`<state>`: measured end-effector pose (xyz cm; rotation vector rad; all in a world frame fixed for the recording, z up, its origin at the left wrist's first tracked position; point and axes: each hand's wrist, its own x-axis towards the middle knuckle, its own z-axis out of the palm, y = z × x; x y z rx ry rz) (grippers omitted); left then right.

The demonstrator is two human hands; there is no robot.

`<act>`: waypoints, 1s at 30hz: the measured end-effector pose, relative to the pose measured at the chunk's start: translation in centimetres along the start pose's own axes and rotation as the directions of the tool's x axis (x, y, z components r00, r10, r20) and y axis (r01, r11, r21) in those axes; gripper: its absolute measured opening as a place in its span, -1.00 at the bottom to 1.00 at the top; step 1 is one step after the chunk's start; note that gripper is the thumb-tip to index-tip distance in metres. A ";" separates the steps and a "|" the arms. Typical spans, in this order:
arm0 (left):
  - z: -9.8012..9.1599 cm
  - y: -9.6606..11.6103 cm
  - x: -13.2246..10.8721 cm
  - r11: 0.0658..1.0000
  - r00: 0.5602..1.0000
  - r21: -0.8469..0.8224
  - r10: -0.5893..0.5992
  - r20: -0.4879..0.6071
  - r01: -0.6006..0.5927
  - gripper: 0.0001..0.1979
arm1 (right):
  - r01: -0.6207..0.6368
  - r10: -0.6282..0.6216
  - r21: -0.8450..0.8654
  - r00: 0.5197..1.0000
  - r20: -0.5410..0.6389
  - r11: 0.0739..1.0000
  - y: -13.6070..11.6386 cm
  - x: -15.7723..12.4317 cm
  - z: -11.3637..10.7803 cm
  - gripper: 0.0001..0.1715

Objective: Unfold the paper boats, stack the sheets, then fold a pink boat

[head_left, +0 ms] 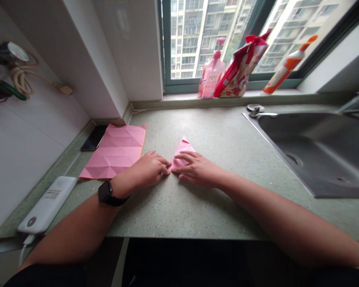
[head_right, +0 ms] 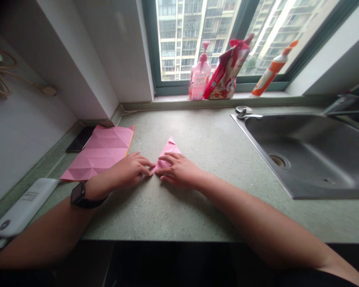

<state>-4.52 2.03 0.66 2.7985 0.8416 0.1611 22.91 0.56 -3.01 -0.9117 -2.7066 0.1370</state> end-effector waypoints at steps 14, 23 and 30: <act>0.3 -0.6 -0.1 0.998 1.000 -0.056 -0.010 -0.026 0.009 -0.62 | -0.066 0.069 0.115 0.997 -0.024 0.991 2.4 -0.1 -1.6 -0.79; -0.6 -0.9 -0.5 1.000 0.998 -0.020 -0.024 -0.066 0.023 -0.67 | -0.071 0.074 0.156 0.997 -0.012 0.985 2.6 -0.3 -1.2 -0.78; 0.7 0.3 0.6 0.998 0.964 -0.037 -0.049 -0.262 0.041 -0.81 | -0.067 0.071 0.183 0.997 -0.014 0.981 2.6 -0.5 -1.0 -0.79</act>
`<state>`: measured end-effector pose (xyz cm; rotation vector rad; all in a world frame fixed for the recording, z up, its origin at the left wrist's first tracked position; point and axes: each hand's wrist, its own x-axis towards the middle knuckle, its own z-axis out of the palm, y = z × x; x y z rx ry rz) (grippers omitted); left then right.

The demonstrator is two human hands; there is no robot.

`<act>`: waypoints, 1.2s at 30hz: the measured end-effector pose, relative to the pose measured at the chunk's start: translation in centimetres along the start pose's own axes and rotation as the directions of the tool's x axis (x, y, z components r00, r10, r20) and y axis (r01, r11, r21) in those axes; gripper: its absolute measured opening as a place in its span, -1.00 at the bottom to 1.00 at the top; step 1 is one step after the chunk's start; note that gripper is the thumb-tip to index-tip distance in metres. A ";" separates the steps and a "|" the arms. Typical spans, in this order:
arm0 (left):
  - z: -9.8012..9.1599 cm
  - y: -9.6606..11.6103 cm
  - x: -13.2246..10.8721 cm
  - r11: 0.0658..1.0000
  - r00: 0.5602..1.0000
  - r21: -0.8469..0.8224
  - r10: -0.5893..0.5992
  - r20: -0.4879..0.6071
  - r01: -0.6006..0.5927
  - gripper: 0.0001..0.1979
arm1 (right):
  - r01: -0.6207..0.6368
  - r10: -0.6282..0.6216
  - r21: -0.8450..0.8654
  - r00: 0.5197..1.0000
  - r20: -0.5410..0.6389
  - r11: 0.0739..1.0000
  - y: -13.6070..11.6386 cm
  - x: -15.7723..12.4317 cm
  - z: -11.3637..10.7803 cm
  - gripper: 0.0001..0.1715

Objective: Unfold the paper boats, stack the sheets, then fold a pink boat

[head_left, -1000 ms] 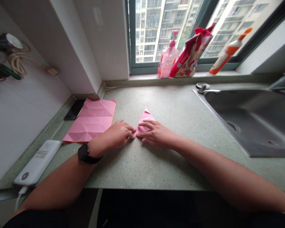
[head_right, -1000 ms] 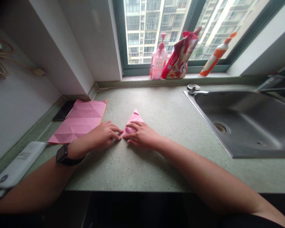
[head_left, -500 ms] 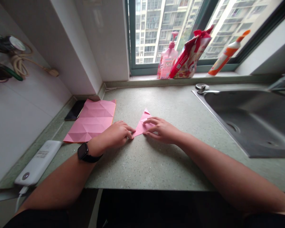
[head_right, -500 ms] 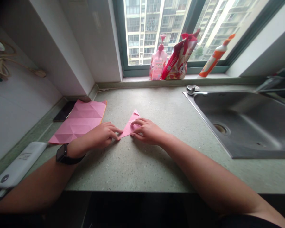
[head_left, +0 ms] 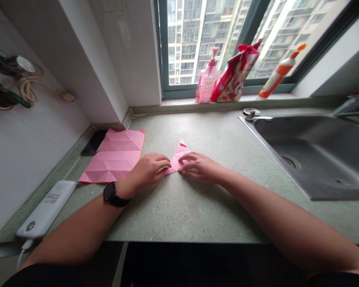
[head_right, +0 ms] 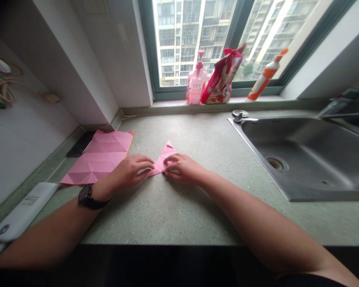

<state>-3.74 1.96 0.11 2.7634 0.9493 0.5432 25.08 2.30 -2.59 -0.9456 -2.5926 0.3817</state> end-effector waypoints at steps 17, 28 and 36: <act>2.0 -1.0 -0.5 0.981 0.976 0.037 -0.194 0.102 0.191 -0.57 | -0.272 0.244 -0.182 0.956 -0.165 0.945 2.8 -0.6 -0.4 -0.68; 2.6 -1.2 -0.2 0.967 0.968 -0.085 -0.231 0.101 0.240 -0.44 | -0.176 0.160 -0.153 0.981 -0.111 0.972 2.8 -0.7 0.4 -0.63; 1.9 -0.7 0.2 0.938 0.982 -0.292 -0.186 0.022 0.184 -0.48 | -0.163 0.153 -0.138 0.985 -0.082 0.977 2.5 -0.6 0.6 -0.57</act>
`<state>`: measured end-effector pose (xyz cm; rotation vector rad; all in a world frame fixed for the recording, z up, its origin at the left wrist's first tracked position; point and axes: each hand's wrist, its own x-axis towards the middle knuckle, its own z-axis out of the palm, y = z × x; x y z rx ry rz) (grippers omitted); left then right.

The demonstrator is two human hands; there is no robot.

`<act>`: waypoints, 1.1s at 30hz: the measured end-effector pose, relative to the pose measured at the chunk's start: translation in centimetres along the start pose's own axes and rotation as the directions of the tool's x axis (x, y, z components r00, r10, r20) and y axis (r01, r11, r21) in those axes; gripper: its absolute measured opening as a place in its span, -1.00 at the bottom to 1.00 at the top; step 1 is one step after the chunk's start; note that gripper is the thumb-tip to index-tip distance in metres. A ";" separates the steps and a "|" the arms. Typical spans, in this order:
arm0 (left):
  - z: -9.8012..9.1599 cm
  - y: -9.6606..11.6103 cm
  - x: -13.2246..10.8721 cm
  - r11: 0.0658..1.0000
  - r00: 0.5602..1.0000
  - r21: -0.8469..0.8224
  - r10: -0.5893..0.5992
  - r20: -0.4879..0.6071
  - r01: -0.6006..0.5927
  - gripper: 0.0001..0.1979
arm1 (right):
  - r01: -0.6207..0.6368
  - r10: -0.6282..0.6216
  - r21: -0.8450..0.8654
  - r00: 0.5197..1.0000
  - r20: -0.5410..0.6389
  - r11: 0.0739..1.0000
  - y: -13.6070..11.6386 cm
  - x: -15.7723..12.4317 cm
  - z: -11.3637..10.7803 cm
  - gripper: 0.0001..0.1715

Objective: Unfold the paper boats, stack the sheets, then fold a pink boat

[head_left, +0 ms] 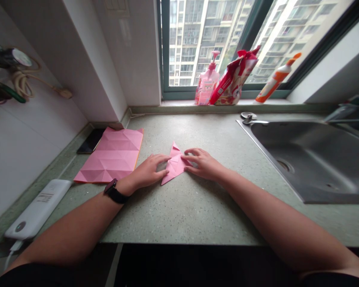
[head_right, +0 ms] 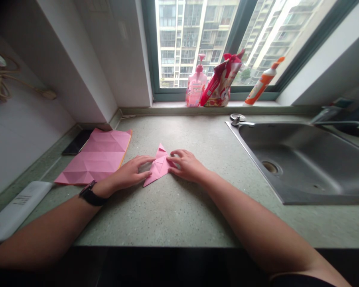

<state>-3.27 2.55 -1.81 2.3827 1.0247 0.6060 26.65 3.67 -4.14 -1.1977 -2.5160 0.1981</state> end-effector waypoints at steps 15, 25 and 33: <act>-0.1 0.3 0.1 0.974 0.997 -0.212 -0.082 0.004 0.081 -0.59 | 0.022 -0.021 0.051 0.999 -0.027 0.998 0.2 0.1 0.4 -0.44; -0.6 0.6 0.1 0.919 0.985 -0.393 -0.080 -0.156 0.013 -0.61 | -0.075 0.194 0.677 0.976 -0.101 0.732 0.7 0.7 0.1 -0.39; -0.6 0.3 0.0 0.944 0.963 -0.282 0.100 -0.252 -0.172 -0.63 | 0.007 0.118 0.641 0.981 -0.151 0.767 0.7 0.7 -0.1 -0.22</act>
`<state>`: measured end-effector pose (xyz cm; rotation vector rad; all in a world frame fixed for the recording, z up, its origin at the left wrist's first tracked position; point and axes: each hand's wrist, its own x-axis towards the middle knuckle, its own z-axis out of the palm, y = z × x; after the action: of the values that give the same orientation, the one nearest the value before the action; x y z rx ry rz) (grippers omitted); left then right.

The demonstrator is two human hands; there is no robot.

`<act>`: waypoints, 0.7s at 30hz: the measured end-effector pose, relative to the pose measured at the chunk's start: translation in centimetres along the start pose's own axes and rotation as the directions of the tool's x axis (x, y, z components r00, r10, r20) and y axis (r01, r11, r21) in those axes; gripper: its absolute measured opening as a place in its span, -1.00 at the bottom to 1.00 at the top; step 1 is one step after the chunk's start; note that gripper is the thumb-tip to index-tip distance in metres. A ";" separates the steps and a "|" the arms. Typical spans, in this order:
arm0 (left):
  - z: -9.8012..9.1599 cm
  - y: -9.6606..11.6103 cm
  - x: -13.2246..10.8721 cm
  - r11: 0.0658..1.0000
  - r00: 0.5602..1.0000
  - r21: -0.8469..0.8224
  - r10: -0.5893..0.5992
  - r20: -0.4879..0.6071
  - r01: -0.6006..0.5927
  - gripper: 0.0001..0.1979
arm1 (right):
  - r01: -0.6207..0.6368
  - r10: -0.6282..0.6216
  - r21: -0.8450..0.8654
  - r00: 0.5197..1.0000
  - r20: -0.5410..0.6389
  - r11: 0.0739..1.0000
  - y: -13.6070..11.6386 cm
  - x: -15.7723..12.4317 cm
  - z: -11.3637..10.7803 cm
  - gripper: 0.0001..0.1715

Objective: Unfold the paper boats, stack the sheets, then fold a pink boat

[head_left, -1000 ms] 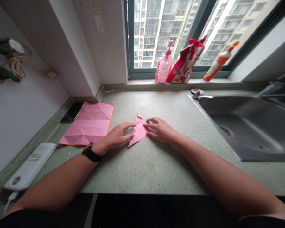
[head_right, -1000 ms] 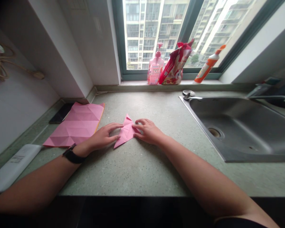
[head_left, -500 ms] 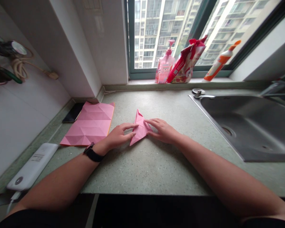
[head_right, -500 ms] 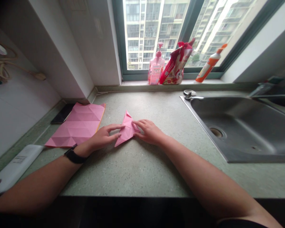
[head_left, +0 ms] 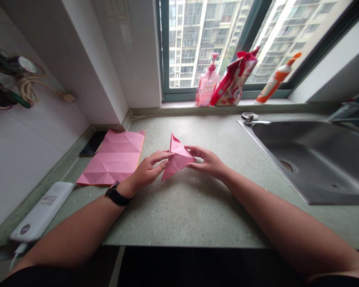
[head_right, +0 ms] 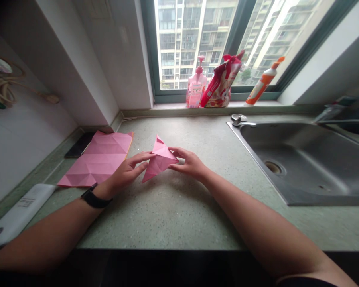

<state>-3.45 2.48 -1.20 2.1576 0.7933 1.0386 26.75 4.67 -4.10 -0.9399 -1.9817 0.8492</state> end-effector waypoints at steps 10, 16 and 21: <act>-0.1 1.3 -0.6 0.883 0.934 0.308 0.315 0.167 -0.353 -0.28 | 0.174 -0.187 -0.255 0.982 -0.027 0.951 -0.7 -0.3 0.3 -0.24; 0.4 1.1 -0.4 0.819 0.895 0.361 0.421 0.149 -0.446 -0.25 | 0.243 -0.289 -0.351 0.954 -0.084 0.904 -1.4 -0.3 0.6 -0.62; 0.5 1.5 -0.4 0.800 0.900 0.440 0.434 0.047 -0.409 -0.20 | 0.275 -0.350 -0.392 0.927 -0.135 0.878 -1.9 -0.1 0.6 -0.86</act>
<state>-2.92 1.07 -0.53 2.7996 0.6241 1.2323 25.68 3.46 -2.86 -0.8333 -2.0721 0.1909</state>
